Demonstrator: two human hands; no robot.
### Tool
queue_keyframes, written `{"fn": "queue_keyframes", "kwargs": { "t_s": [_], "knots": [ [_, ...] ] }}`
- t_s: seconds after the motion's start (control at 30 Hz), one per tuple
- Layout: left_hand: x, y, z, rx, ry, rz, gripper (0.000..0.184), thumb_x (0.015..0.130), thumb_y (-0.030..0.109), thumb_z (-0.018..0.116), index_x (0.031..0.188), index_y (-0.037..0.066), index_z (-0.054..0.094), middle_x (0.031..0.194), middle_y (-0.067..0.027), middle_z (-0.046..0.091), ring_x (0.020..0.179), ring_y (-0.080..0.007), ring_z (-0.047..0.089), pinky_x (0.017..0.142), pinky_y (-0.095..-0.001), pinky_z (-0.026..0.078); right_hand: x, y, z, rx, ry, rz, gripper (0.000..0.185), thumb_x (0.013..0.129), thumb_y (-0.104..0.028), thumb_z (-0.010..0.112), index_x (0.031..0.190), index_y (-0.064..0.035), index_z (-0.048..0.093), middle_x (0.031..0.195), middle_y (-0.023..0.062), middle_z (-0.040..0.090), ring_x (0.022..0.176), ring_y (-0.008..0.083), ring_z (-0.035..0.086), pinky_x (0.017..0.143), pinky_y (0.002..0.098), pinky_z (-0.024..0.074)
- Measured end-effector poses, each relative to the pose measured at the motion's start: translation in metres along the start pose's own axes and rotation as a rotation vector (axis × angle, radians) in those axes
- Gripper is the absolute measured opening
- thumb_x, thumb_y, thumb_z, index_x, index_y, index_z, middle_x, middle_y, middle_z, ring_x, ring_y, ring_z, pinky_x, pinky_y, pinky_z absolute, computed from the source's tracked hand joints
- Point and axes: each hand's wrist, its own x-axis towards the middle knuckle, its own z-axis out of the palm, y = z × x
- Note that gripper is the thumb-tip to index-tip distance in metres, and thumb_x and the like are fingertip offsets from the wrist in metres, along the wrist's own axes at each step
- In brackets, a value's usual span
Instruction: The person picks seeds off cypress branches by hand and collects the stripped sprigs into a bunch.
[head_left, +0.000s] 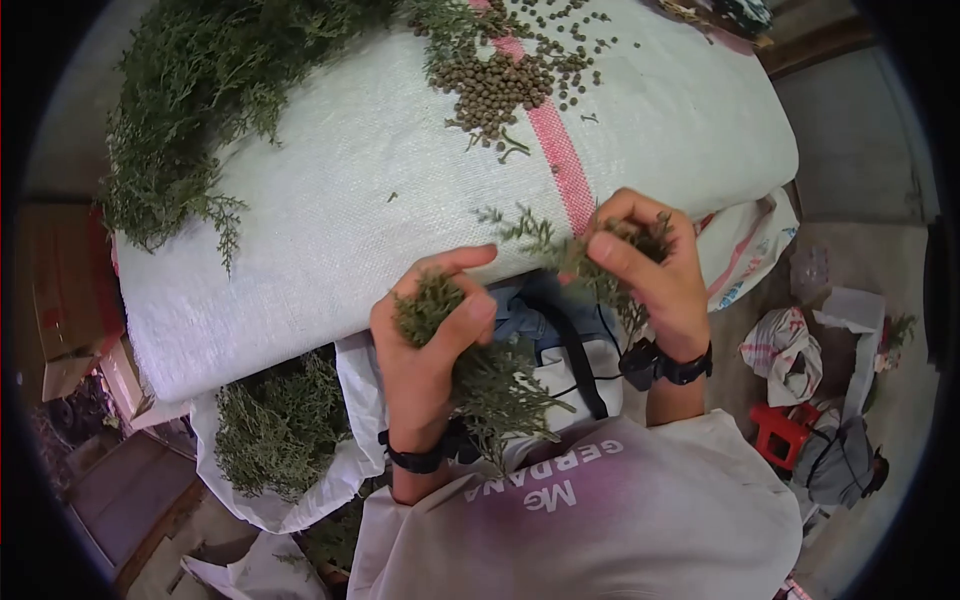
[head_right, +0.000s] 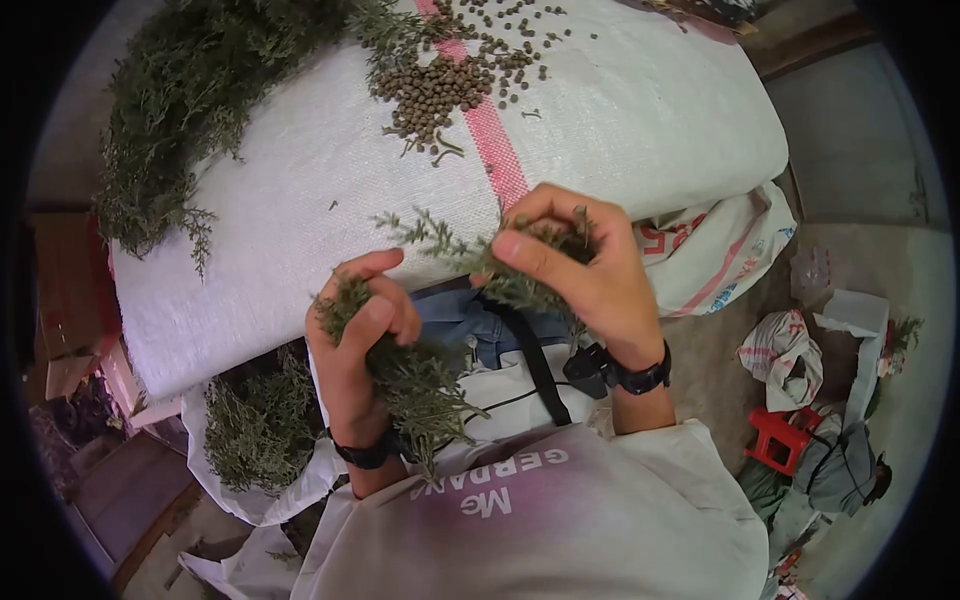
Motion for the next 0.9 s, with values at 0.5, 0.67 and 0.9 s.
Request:
{"fn": "queue_keyframes", "kwargs": {
  "t_s": [0.5, 0.67, 0.9],
  "knots": [
    [-0.003, 0.006, -0.001, 0.031, 0.126, -0.026, 0.016, 0.088, 0.005, 0.066, 0.1, -0.005, 0.064, 0.079, -0.0082, 0.064, 0.064, -0.0101, 0.057, 0.061, -0.0231, 0.045, 0.003, 0.014, 0.022, 0.084, -0.069, 0.202, 0.011, 0.09, -0.004, 0.067, 0.099, 0.0024, 0.064, 0.092, 0.0066, 0.069, 0.081, 0.0133, 0.069, 0.073, 0.0253, 0.0536],
    [0.0, 0.003, -0.011, 0.151, 0.111, 0.143, 0.008, 0.088, 0.004, 0.065, 0.091, -0.002, 0.06, 0.085, -0.0139, 0.067, 0.065, -0.0118, 0.058, 0.061, -0.0247, 0.047, 0.008, 0.015, 0.025, -0.207, -0.285, 0.13, 0.012, 0.09, -0.003, 0.068, 0.1, 0.0019, 0.068, 0.093, 0.0053, 0.071, 0.081, 0.0128, 0.069, 0.074, 0.0256, 0.0528],
    [0.003, 0.016, -0.007, 0.048, 0.197, 0.088, 0.008, 0.089, 0.001, 0.062, 0.094, -0.003, 0.058, 0.089, -0.0185, 0.068, 0.067, -0.0146, 0.06, 0.063, -0.0263, 0.049, 0.04, 0.003, 0.019, -0.674, 0.043, -0.237, 0.013, 0.086, -0.007, 0.072, 0.096, 0.0017, 0.071, 0.091, 0.0063, 0.072, 0.074, 0.0138, 0.065, 0.069, 0.0273, 0.0505]
  ]
}}
